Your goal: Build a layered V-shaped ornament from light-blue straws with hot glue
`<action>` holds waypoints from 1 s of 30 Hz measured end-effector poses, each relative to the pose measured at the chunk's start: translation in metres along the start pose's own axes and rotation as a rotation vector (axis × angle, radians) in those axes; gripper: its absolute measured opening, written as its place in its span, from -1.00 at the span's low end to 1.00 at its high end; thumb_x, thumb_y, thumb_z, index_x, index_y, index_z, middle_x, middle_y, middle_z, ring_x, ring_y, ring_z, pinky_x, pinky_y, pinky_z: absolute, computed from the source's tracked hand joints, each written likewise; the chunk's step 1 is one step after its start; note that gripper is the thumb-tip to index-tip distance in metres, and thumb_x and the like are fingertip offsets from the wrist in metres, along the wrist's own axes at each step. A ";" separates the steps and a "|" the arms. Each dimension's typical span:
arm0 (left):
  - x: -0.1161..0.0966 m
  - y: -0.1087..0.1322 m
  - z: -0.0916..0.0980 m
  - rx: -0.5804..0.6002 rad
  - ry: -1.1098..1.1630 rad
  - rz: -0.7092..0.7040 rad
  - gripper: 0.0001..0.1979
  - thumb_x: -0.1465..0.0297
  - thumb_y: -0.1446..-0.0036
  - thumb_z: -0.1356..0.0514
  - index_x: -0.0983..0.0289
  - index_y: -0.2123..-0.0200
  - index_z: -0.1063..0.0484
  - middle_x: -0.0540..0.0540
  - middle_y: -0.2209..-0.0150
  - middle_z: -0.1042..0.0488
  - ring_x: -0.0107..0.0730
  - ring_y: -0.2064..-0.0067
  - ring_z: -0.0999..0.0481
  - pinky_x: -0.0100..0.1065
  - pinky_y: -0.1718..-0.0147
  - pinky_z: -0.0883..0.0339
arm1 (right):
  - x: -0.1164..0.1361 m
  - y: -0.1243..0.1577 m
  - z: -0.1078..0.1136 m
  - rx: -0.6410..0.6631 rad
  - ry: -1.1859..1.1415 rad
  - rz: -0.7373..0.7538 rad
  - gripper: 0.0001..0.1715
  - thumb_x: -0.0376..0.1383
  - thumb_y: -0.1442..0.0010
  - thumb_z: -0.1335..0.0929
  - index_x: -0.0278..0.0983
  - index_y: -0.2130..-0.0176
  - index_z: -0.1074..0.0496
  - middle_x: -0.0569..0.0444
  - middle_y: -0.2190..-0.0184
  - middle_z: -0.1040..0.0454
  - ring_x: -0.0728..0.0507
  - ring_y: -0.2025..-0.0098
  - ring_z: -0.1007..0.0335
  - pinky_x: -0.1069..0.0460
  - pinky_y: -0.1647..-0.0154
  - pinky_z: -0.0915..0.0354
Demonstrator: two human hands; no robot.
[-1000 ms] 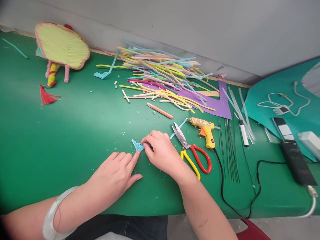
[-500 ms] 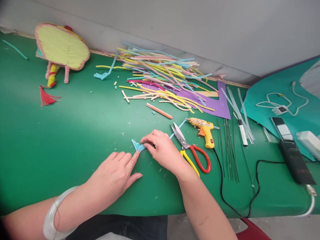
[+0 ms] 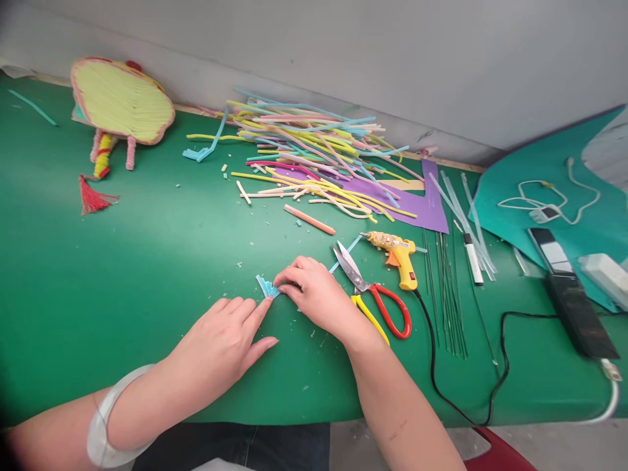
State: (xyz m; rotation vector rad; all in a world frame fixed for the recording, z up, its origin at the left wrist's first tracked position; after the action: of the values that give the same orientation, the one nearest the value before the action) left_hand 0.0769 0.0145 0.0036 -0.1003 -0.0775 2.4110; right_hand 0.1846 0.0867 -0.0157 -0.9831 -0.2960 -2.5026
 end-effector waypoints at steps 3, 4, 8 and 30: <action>0.002 -0.001 0.011 -0.109 0.078 -0.024 -0.64 0.30 -0.29 -0.13 0.44 -0.03 -0.44 0.11 0.40 -0.43 -0.22 0.38 -0.37 -0.21 0.38 -0.18 | -0.001 0.000 -0.001 0.002 0.015 -0.007 -0.81 -0.43 -0.26 -0.35 -0.19 0.21 -0.55 0.07 0.28 -0.44 -0.10 0.16 -0.38 -0.01 0.11 -0.30; 0.005 -0.002 0.016 -0.162 0.113 -0.022 -0.70 0.36 -0.31 -0.11 0.42 0.01 -0.45 0.10 0.41 -0.43 -0.24 0.39 -0.36 -0.22 0.39 -0.18 | -0.001 0.000 -0.001 0.003 0.018 -0.009 -0.81 -0.43 -0.27 -0.35 -0.19 0.20 -0.55 0.06 0.28 -0.44 -0.10 0.16 -0.38 -0.01 0.11 -0.29; 0.034 -0.007 0.028 -0.328 0.261 0.107 -0.82 0.49 -0.33 -0.05 0.34 0.15 -0.45 0.13 0.32 -0.46 -0.25 0.30 -0.39 -0.24 0.32 -0.25 | 0.000 0.000 -0.001 0.008 0.018 -0.001 -0.82 -0.41 -0.28 -0.35 -0.19 0.19 -0.55 0.06 0.28 -0.44 -0.11 0.14 -0.37 -0.02 0.10 -0.28; 0.064 -0.033 -0.022 -0.076 0.570 0.162 -0.91 0.50 -0.30 -0.11 0.24 0.21 -0.40 0.04 0.24 -0.46 -0.28 0.17 -0.36 -0.22 0.16 -0.24 | -0.004 -0.001 -0.003 0.012 0.018 -0.012 -0.80 -0.41 -0.27 -0.35 -0.17 0.20 -0.56 0.07 0.30 -0.42 -0.12 0.15 -0.36 -0.02 0.10 -0.26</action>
State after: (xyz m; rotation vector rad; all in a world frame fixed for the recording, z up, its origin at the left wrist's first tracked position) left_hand 0.0538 0.0824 -0.0190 -0.8475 0.1060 2.4450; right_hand 0.1849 0.0878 -0.0212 -0.9563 -0.3121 -2.5166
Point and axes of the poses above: each hand's wrist, its own y-axis away from the middle knuckle, its own z-axis out of the back of the hand, x = y × z, the point moved 8 cm from there along -y, towards the middle knuckle
